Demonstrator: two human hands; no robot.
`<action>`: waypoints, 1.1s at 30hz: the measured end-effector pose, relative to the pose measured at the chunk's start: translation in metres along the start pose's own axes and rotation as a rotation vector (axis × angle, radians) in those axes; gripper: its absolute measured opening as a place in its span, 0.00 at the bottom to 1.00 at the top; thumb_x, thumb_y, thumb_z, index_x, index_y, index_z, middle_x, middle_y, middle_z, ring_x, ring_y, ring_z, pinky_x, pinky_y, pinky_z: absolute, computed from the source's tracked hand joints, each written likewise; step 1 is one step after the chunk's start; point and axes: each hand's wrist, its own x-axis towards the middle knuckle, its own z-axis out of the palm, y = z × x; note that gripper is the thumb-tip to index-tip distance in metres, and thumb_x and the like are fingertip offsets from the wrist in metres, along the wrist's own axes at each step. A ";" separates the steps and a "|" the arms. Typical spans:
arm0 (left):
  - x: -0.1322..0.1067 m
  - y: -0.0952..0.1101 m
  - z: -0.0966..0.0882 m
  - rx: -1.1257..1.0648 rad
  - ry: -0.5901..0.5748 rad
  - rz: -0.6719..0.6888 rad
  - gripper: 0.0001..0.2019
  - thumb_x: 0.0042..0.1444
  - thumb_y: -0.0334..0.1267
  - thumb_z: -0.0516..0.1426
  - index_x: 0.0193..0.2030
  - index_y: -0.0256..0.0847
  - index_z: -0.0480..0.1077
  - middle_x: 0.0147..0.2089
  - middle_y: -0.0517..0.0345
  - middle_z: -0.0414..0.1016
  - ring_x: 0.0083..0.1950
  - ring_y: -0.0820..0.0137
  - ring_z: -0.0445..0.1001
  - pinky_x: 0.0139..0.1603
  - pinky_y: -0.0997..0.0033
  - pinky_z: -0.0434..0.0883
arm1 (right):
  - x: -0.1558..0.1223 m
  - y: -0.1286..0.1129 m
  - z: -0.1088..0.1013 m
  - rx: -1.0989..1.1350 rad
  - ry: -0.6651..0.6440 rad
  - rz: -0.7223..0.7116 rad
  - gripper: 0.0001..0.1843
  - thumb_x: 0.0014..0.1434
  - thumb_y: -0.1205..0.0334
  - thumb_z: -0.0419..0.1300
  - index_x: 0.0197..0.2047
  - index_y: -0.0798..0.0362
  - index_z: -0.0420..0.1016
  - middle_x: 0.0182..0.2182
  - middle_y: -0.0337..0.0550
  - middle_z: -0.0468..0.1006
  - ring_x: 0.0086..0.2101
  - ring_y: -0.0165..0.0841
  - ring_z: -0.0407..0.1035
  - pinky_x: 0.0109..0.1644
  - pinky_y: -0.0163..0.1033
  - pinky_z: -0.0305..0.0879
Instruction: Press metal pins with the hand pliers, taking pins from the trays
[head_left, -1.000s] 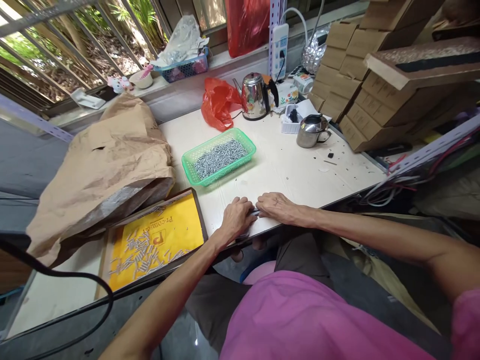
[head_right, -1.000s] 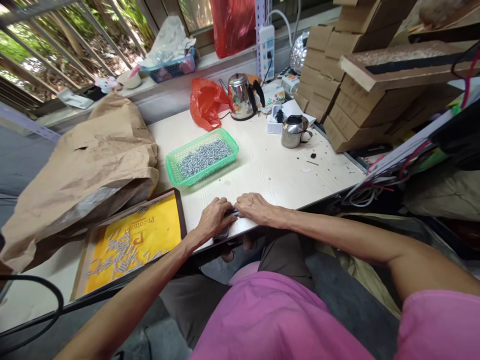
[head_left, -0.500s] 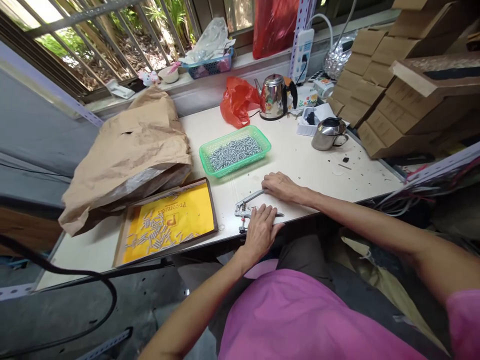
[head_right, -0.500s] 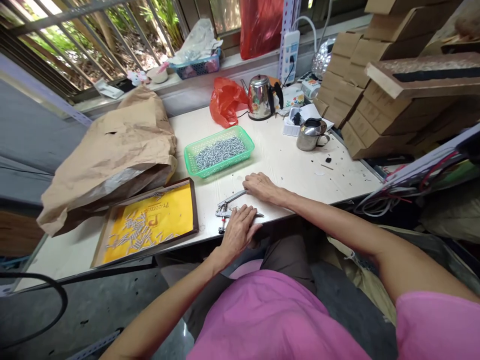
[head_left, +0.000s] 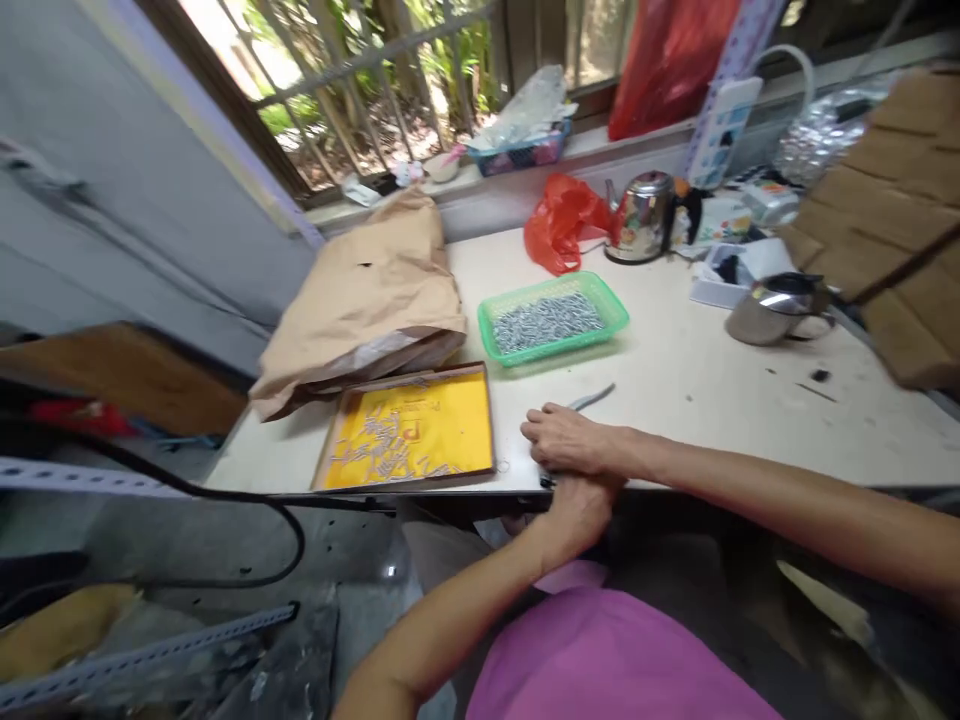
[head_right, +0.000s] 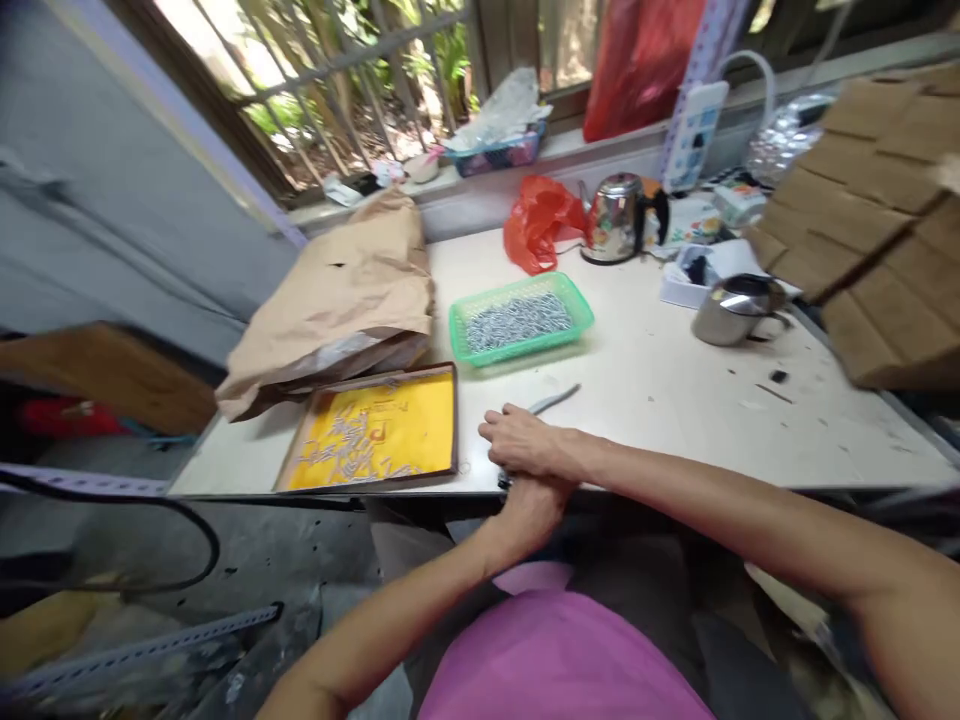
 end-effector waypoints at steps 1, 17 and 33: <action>0.000 -0.002 0.006 -0.021 0.029 -0.009 0.21 0.60 0.26 0.45 0.59 0.36 0.66 0.54 0.41 0.72 0.56 0.54 0.69 0.58 0.50 0.67 | 0.003 -0.002 0.003 -0.018 0.003 -0.024 0.11 0.55 0.70 0.58 0.25 0.49 0.75 0.35 0.50 0.73 0.41 0.42 0.61 0.41 0.46 0.56; 0.021 -0.005 -0.021 0.233 0.207 0.147 0.12 0.58 0.30 0.52 0.48 0.38 0.71 0.39 0.48 0.73 0.41 0.62 0.70 0.41 0.63 0.70 | 0.014 0.120 -0.069 0.156 0.696 0.436 0.08 0.62 0.60 0.54 0.39 0.53 0.73 0.34 0.51 0.76 0.34 0.37 0.69 0.38 0.42 0.63; -0.123 -0.210 -0.201 0.457 0.617 -0.708 0.17 0.61 0.37 0.53 0.55 0.36 0.71 0.56 0.42 0.71 0.58 0.55 0.66 0.61 0.52 0.63 | -0.126 0.000 0.048 0.266 0.799 0.763 0.15 0.63 0.47 0.53 0.43 0.45 0.75 0.41 0.40 0.79 0.40 0.38 0.75 0.39 0.40 0.69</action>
